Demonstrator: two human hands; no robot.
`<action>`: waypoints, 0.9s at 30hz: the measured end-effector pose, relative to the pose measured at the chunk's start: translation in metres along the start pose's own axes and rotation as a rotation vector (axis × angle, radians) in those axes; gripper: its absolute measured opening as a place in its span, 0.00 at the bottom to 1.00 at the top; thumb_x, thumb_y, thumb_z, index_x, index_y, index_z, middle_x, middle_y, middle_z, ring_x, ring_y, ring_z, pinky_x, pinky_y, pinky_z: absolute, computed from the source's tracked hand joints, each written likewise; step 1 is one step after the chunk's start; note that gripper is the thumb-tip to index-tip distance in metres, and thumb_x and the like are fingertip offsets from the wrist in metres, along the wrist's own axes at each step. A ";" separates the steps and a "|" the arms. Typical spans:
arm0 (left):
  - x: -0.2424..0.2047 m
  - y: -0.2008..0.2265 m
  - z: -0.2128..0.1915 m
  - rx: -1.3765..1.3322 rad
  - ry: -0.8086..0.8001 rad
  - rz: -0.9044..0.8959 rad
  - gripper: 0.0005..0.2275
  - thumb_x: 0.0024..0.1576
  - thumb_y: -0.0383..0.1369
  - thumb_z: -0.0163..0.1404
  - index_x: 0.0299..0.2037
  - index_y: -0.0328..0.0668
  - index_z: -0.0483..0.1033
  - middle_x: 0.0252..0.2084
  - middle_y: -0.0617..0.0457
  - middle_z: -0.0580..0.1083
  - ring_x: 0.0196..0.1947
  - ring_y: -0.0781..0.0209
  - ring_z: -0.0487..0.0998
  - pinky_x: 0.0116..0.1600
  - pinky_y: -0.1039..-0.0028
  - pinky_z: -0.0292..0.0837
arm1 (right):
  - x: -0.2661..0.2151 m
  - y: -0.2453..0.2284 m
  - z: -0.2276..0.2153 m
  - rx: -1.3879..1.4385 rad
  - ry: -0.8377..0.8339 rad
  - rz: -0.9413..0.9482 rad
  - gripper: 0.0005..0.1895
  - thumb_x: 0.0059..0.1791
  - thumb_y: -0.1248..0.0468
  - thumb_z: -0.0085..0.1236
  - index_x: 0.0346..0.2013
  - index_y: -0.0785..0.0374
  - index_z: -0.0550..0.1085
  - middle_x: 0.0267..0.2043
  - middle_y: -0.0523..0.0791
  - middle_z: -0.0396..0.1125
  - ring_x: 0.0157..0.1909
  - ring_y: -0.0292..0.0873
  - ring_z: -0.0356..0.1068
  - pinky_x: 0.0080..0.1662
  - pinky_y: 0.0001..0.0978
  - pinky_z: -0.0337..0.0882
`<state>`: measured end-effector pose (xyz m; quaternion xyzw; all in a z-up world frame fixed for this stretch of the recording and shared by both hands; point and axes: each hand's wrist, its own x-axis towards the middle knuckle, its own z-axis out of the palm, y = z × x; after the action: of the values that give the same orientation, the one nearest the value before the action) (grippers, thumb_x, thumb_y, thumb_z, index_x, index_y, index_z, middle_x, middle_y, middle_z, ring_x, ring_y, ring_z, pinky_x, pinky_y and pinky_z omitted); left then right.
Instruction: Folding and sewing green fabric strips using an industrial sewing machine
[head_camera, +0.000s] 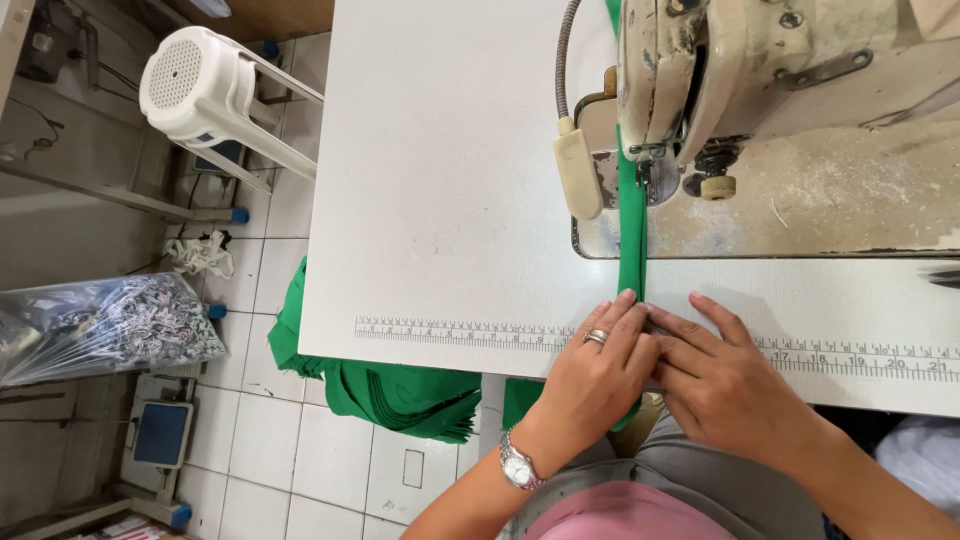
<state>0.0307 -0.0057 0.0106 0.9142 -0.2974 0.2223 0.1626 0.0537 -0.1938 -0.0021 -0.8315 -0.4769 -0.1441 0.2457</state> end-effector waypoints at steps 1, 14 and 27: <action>-0.003 -0.002 0.003 0.064 -0.012 0.025 0.06 0.68 0.24 0.41 0.39 0.35 0.71 0.55 0.40 0.75 0.63 0.45 0.77 0.66 0.60 0.74 | -0.001 0.001 0.001 -0.001 -0.004 0.009 0.11 0.48 0.70 0.49 0.40 0.60 0.78 0.57 0.49 0.71 0.67 0.53 0.65 0.71 0.60 0.54; 0.009 -0.008 -0.008 -0.073 0.048 0.069 0.06 0.67 0.17 0.42 0.37 0.28 0.70 0.52 0.33 0.74 0.56 0.41 0.80 0.63 0.60 0.78 | 0.004 0.003 -0.002 0.033 -0.006 -0.007 0.11 0.48 0.71 0.49 0.40 0.63 0.77 0.52 0.49 0.73 0.65 0.53 0.68 0.69 0.58 0.58; -0.011 -0.012 0.005 -0.439 0.188 -0.124 0.03 0.65 0.19 0.40 0.38 0.26 0.65 0.52 0.32 0.71 0.57 0.36 0.76 0.60 0.56 0.79 | 0.002 0.004 -0.002 0.023 -0.030 0.030 0.17 0.50 0.65 0.48 0.51 0.63 0.77 0.59 0.46 0.71 0.66 0.55 0.64 0.68 0.58 0.59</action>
<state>0.0318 0.0067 -0.0013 0.8486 -0.2656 0.2261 0.3978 0.0584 -0.1956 -0.0011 -0.8379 -0.4695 -0.1225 0.2501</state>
